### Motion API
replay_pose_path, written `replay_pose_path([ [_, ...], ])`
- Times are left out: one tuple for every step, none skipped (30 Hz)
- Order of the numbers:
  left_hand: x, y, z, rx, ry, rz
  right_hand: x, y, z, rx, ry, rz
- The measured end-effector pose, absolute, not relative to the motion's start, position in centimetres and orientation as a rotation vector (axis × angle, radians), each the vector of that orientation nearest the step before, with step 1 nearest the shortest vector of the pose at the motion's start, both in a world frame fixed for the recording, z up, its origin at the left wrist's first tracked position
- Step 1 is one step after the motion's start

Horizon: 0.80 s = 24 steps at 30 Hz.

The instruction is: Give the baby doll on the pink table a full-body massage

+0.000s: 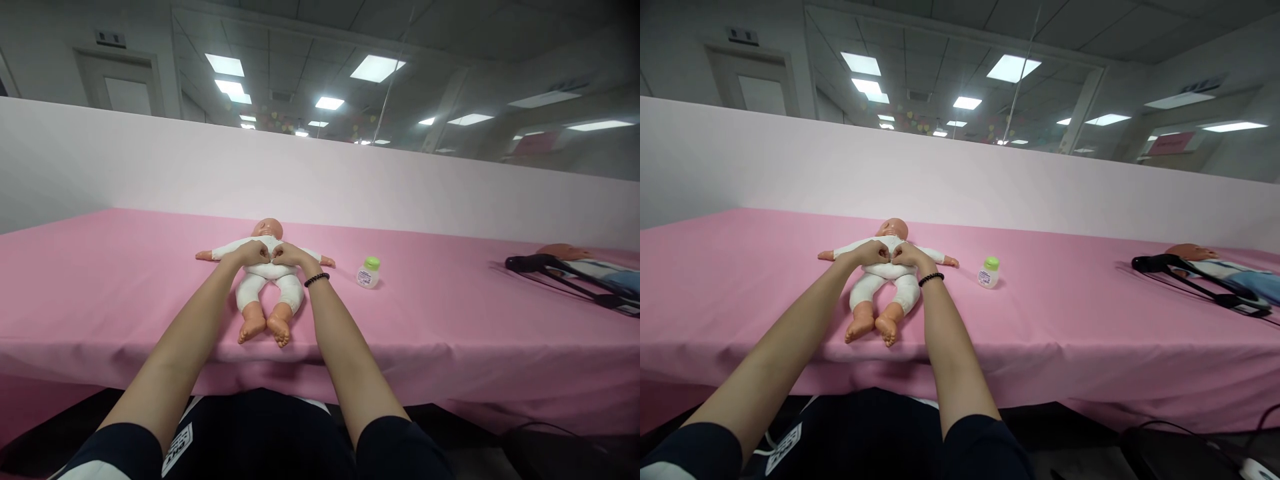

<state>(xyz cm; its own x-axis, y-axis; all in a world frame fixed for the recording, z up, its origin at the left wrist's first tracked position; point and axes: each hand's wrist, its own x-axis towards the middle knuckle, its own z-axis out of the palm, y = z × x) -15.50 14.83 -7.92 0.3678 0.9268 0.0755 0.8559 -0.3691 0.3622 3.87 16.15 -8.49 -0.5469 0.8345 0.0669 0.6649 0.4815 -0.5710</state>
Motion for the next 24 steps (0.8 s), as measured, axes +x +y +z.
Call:
replay_pose_path([
  [-15.5, 14.5, -7.8, 2.384, 1.592, 0.390, 4.1, 16.1, -8.4, -1.233, -2.384, 0.734],
  [-15.5, 14.2, -7.7, 2.397, 1.592, 0.408, 4.4, 16.1, -8.4, -1.200, -2.366, 0.769],
  [-15.6, 13.9, -7.5, 2.408, 1.584, 0.450, 4.6, 16.1, -8.3, -1.173, -2.336, 0.801],
  [-15.6, 13.7, -7.5, 2.414, 1.572, 0.514, 4.8, 16.1, -8.4, -1.158, -2.294, 0.821],
  [-15.7, 13.5, -7.4, 2.414, 1.564, 0.588, 5.0, 16.1, -8.4, -1.160, -2.246, 0.820],
  [-15.7, 13.3, -7.4, 2.412, 1.568, 0.644, 5.0, 16.2, -8.5, -1.185, -2.199, 0.797],
  [-15.6, 13.2, -7.4, 2.404, 1.589, 0.671, 4.9, 16.2, -8.7, -1.230, -2.162, 0.757],
  [-15.5, 13.1, -7.4, 2.393, 1.624, 0.669, 4.7, 16.2, -8.8, -1.283, -2.143, 0.706],
  [-15.3, 13.1, -7.4, 2.384, 1.662, 0.645, 4.4, 16.3, -9.0, -1.331, -2.144, 0.650],
  [-15.1, 13.2, -7.4, 2.374, 1.703, 0.608, 4.0, 16.3, -9.1, -1.364, -2.157, 0.601],
  [-14.9, 13.3, -7.4, 2.365, 1.744, 0.568, 3.7, 16.3, -9.3, -1.384, -2.174, 0.564],
  [-14.7, 13.3, -7.4, 2.356, 1.780, 0.536, 3.4, 16.3, -9.4, -1.393, -2.186, 0.536],
  [-14.5, 13.4, -7.4, 2.350, 1.808, 0.519, 3.1, 16.3, -9.4, -1.390, -2.193, 0.516],
  [-14.4, 13.5, -7.4, 2.347, 1.826, 0.507, 3.0, 16.3, -9.5, -1.385, -2.194, 0.505],
  [-14.4, 13.6, -7.4, 2.346, 1.832, 0.508, 3.0, 16.4, -9.5, -1.380, -2.190, 0.504],
  [-14.4, 13.7, -7.5, 2.348, 1.826, 0.521, 3.1, 16.4, -9.5, -1.374, -2.187, 0.507],
  [-14.5, 13.8, -7.5, 2.350, 1.814, 0.547, 3.2, 16.6, -9.6, -1.364, -2.183, 0.510],
  [-14.7, 13.8, -7.6, 2.347, 1.808, 0.586, 3.4, 16.7, -9.6, -1.352, -2.173, 0.515],
  [-14.9, 13.9, -7.7, 2.338, 1.808, 0.635, 3.6, 16.9, -9.7, -1.336, -2.153, 0.516],
  [-15.1, 13.9, -7.9, 2.324, 1.816, 0.692, 3.7, 17.2, -9.9, -1.320, -2.122, 0.510],
  [-15.3, 14.0, -8.0, 2.306, 1.832, 0.747, 3.8, 17.5, -10.1, -1.305, -2.088, 0.493],
  [-15.4, 14.1, -8.2, 2.287, 1.853, 0.787, 3.8, 17.8, -10.3, -1.295, -2.062, 0.467],
  [-15.4, 14.3, -8.4, 2.271, 1.873, 0.808, 3.7, 18.1, -10.6, -1.297, -2.051, 0.432],
  [-15.3, 14.5, -8.6, 2.258, 1.892, 0.804, 3.6, 18.3, -10.8, -1.311, -2.058, 0.392],
])
